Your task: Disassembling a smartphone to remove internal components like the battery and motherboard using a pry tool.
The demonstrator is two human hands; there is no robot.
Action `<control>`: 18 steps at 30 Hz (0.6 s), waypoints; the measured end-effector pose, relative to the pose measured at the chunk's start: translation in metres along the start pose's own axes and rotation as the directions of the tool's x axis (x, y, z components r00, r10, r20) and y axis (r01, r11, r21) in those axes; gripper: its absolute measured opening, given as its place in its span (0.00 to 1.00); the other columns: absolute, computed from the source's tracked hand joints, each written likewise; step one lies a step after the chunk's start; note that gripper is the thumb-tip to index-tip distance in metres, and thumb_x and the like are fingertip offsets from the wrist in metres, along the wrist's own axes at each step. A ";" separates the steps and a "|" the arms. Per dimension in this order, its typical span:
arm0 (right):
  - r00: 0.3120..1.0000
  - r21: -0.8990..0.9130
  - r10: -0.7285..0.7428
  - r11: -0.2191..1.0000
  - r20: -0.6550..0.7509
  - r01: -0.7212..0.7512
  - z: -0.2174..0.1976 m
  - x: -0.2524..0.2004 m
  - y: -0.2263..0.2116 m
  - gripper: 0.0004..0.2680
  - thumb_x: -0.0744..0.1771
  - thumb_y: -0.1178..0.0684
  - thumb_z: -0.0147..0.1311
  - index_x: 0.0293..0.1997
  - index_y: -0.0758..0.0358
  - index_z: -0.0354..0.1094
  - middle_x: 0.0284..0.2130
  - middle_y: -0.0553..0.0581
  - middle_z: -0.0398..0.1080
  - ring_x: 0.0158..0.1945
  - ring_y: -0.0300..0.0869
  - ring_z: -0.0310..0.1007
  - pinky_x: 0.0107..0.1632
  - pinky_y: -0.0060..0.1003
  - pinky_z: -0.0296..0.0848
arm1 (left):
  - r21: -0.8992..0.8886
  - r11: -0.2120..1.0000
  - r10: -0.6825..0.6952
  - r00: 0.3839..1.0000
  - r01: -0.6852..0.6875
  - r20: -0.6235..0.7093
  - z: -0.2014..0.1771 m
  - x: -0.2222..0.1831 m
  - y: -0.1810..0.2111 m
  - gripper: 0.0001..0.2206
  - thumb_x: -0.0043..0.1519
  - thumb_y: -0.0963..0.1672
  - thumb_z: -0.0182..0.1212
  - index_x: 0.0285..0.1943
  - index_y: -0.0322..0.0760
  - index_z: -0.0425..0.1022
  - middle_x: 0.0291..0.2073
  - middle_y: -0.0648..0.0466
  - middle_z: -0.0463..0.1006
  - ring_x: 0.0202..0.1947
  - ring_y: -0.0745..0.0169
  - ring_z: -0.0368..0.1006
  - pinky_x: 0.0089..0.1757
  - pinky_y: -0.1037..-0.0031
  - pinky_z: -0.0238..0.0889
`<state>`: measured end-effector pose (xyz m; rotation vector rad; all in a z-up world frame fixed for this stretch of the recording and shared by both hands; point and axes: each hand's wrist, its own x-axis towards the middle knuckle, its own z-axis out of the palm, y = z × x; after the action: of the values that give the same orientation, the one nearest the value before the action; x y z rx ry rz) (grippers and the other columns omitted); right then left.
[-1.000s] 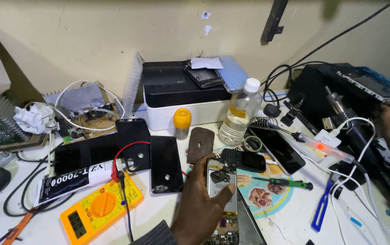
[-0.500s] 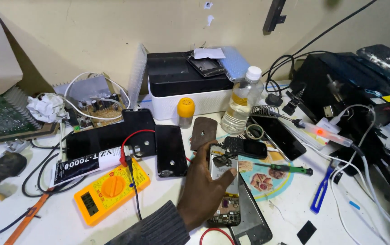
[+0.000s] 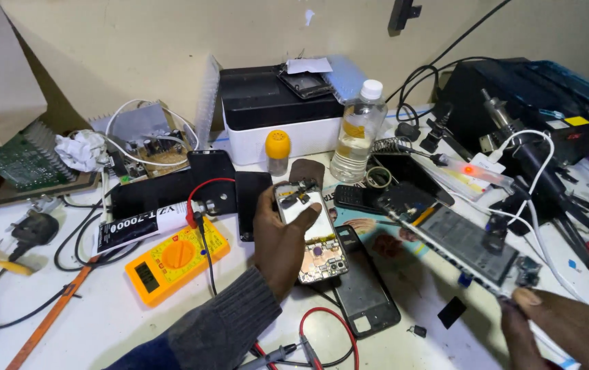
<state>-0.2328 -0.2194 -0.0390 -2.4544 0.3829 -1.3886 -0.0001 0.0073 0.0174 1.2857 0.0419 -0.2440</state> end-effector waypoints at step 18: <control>0.748 0.134 -0.661 0.748 0.062 0.650 0.071 0.034 -0.098 0.02 0.63 0.62 0.62 0.32 0.70 0.75 0.21 0.58 0.74 0.23 0.43 0.74 0.30 0.36 0.77 | 0.112 0.978 -0.182 0.981 0.174 0.066 -0.014 -0.019 0.009 0.31 0.52 0.40 0.63 0.69 0.45 0.66 0.57 0.51 0.82 0.55 0.55 0.78 0.56 0.65 0.72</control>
<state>-0.1462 -0.1329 -0.0104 -2.6713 -0.6462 -1.4408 -0.0149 0.0258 0.0255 1.3785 0.0805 -0.4539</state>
